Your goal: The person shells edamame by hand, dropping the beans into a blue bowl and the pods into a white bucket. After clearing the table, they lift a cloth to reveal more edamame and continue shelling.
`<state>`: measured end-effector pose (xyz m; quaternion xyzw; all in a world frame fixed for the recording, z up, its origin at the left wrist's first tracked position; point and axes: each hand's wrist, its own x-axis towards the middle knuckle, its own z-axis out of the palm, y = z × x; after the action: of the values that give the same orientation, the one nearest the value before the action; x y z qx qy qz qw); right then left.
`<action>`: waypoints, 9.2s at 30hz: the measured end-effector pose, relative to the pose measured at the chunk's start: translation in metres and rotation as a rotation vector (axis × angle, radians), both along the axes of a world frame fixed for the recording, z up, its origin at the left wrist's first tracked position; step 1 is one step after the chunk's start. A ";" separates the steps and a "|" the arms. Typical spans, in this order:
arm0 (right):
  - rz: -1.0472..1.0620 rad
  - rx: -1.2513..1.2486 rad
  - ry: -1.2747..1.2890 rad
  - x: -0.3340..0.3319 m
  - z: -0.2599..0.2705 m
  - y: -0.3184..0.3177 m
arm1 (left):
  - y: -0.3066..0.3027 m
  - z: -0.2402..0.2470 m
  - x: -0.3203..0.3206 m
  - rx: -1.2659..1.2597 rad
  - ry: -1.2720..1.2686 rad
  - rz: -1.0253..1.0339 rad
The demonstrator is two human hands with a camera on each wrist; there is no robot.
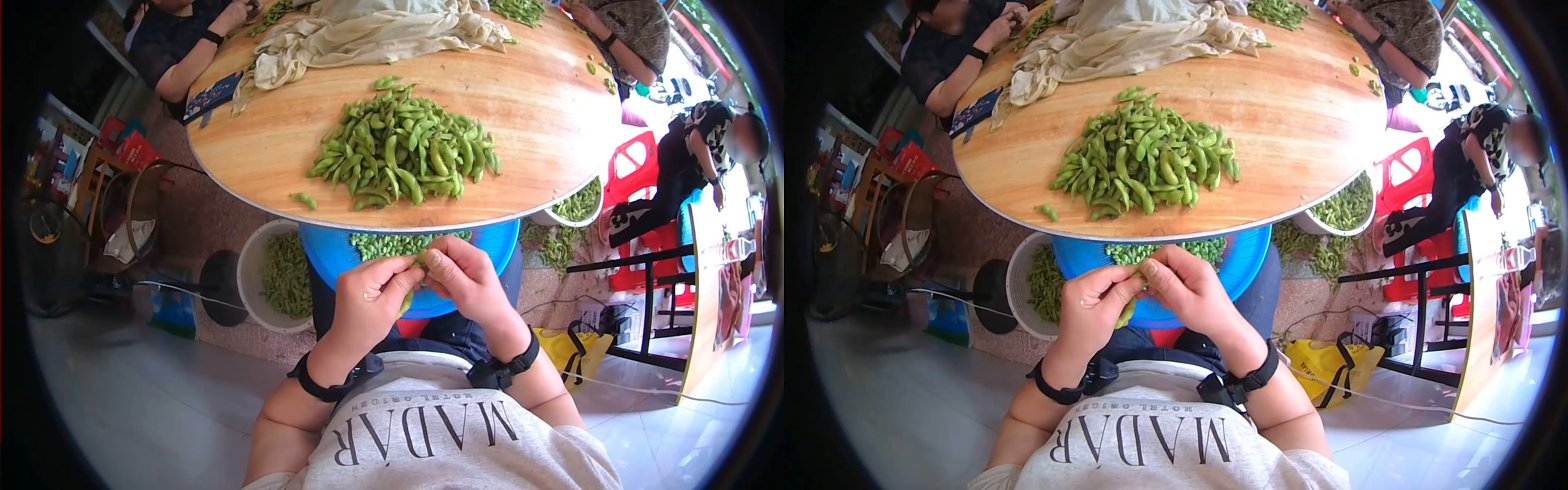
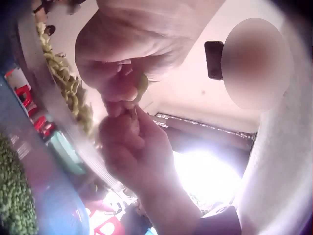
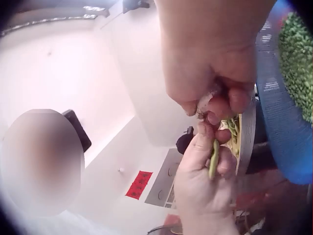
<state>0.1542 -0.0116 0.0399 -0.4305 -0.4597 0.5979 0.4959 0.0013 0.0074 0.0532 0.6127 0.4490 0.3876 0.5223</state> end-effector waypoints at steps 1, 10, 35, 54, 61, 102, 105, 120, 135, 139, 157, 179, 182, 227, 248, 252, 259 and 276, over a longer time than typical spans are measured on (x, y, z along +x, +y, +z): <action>0.058 -0.086 0.082 0.006 0.000 0.001 | -0.001 -0.002 0.000 0.188 0.074 0.002; 0.105 -0.328 0.355 0.011 -0.002 0.001 | -0.001 0.011 -0.001 0.587 0.342 -0.062; -0.088 0.192 -0.173 0.000 -0.016 -0.002 | -0.001 -0.002 0.001 -0.503 -0.362 0.002; 0.136 -0.258 0.298 0.010 -0.010 -0.002 | 0.001 0.005 -0.009 0.501 0.316 -0.086; 0.046 0.121 -0.008 -0.002 -0.006 -0.006 | 0.001 -0.023 -0.010 -0.414 -0.139 -0.062; -0.262 -0.119 -0.112 -0.005 -0.034 0.004 | 0.015 -0.037 0.008 -0.474 -0.218 -0.085; -0.167 -0.280 0.047 0.005 -0.032 0.005 | 0.013 -0.043 0.008 -0.382 -0.166 -0.070; -0.135 -0.072 0.096 0.004 -0.044 -0.001 | 0.022 -0.047 0.004 -0.854 -0.491 -0.071; 0.014 0.067 -0.277 0.020 -0.029 0.007 | 0.012 -0.042 -0.002 -0.449 -0.168 -0.163; 0.070 -0.274 -0.016 0.024 -0.038 0.010 | 0.011 -0.041 -0.002 -0.520 -0.143 -0.249; -0.020 -0.466 0.122 0.018 -0.047 0.002 | 0.004 -0.059 0.006 -0.069 0.052 -0.053; -0.136 -0.244 -0.219 0.005 -0.045 -0.004 | 0.010 -0.060 -0.002 -0.750 -0.480 0.055; -0.221 -0.071 -0.342 0.006 -0.028 -0.005 | 0.011 -0.063 -0.001 -0.742 -0.446 0.062; -0.056 -0.351 0.206 -0.003 -0.026 -0.019 | -0.015 -0.030 -0.021 -0.282 -0.130 -0.060; 0.109 -0.452 0.164 -0.006 -0.033 0.002 | -0.007 -0.043 -0.017 0.004 0.055 0.114; 0.116 -0.419 0.161 -0.007 -0.040 0.000 | -0.009 -0.048 -0.019 0.142 0.183 0.032; 0.142 -0.402 0.152 -0.006 -0.033 -0.003 | -0.013 -0.049 -0.017 0.357 0.279 -0.034; 0.054 -0.362 0.180 -0.008 -0.036 -0.008 | -0.014 -0.045 -0.010 0.625 0.468 -0.055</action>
<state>0.1458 -0.0195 0.0039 -0.4449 -0.3102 0.7198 0.4333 -0.0084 -0.0063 0.0084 0.8258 0.3998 0.3414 0.2040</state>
